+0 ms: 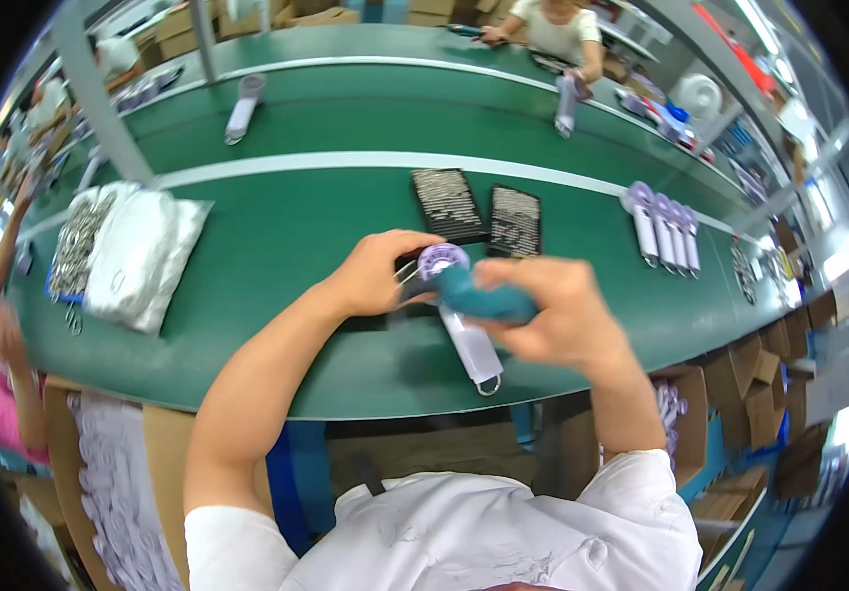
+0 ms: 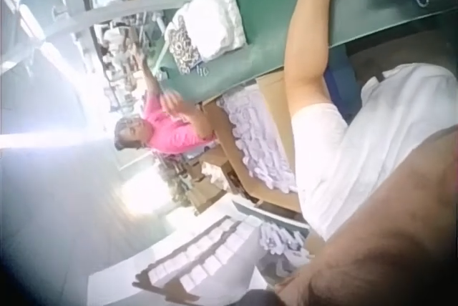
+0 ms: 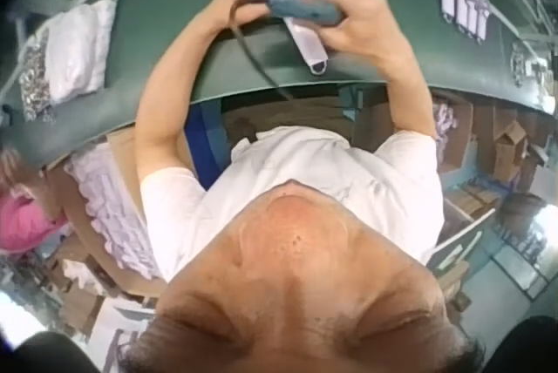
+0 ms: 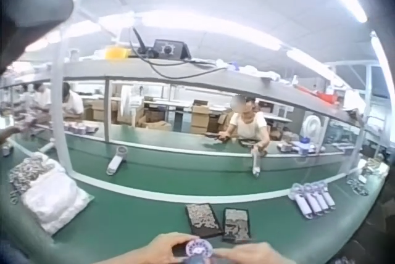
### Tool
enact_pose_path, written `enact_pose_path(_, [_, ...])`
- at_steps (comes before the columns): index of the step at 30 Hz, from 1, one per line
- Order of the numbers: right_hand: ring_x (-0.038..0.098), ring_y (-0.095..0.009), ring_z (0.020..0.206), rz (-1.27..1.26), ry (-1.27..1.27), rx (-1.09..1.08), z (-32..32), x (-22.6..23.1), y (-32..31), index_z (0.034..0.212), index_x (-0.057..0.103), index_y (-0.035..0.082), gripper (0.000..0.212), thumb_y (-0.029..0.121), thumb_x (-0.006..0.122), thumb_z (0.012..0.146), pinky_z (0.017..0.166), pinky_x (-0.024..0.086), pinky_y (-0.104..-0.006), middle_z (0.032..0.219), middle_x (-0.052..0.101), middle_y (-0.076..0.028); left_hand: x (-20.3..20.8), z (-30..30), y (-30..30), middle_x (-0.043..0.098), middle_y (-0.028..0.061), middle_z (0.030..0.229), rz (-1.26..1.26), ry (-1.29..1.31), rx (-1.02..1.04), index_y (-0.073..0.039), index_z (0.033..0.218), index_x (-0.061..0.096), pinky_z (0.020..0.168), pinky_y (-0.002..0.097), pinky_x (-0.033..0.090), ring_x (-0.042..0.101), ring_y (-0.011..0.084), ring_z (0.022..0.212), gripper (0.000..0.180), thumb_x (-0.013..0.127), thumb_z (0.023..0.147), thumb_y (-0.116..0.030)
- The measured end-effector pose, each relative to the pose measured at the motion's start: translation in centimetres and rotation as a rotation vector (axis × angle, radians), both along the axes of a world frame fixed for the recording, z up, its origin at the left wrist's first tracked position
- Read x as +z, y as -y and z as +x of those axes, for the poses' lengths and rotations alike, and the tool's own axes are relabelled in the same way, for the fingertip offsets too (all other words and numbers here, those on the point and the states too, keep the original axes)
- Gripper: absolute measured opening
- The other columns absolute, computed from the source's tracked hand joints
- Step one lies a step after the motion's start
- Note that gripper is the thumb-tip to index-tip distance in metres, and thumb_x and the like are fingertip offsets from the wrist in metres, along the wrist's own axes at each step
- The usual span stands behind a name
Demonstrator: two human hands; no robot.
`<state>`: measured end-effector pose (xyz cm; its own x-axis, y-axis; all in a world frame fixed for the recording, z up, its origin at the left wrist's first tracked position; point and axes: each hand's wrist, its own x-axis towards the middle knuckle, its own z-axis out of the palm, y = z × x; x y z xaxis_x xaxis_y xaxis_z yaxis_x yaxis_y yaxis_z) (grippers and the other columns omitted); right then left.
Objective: The person assembles handheld fans by driving screws into each fan housing with an electric screwdriver and placing the fans onto the conveyor belt.
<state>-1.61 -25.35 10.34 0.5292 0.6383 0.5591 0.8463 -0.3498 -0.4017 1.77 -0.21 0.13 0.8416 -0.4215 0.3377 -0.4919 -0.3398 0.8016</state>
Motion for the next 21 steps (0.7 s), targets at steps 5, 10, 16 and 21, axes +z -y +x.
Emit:
enact_pose_path(5, [0.068,-0.038,0.067,-0.463,-0.134,-0.3,-4.5,-4.2,2.0,0.117,0.063,-0.006,0.062,0.043,0.08,0.081,0.063,0.056,-0.0461,0.077,0.067,-0.02,0.3,-0.6,1.5,0.071,0.0174,0.115,0.043,0.213,0.105,-0.001,0.122,0.068,0.093,0.0396,0.054,0.068,0.0318,0.105,0.062,0.091,0.071,-0.028])
enact_pose_path(10, [0.07,-0.038,0.071,-0.456,-0.108,-0.418,-5.9,-5.8,3.9,0.118,0.064,-0.003,0.056,0.032,0.08,0.078,0.065,0.058,-0.0455,0.081,0.07,-0.02,0.2,-1.1,2.4,0.071,0.0171,0.114,-0.008,0.341,0.018,-0.001,0.125,0.065,0.09,0.039,0.055,0.068,0.0316,0.103,0.064,0.091,0.072,-0.025])
enact_pose_path(16, [0.071,-0.038,0.073,-0.239,-0.111,-0.633,-5.9,-4.2,11.3,0.112,0.073,0.004,0.044,0.02,0.085,0.073,0.066,0.057,-0.0405,0.081,0.071,-0.022,-0.5,-0.7,1.9,0.072,0.0132,0.106,-0.061,0.352,0.068,-0.002,0.127,0.063,0.082,0.0371,0.055,0.07,0.0286,0.097,0.057,0.087,0.079,-0.02])
enact_pose_path(21, [0.067,-0.044,0.073,-0.284,-0.216,-0.924,0.9,-4.8,17.4,0.098,0.074,0.006,0.033,0.029,0.082,0.077,0.067,0.055,-0.0484,0.075,0.068,-0.025,-0.7,-0.6,1.5,0.073,0.0113,0.1,-0.035,0.35,0.096,-0.002,0.12,0.066,0.079,0.0361,0.055,0.07,0.0269,0.092,0.048,0.086,0.08,-0.019])
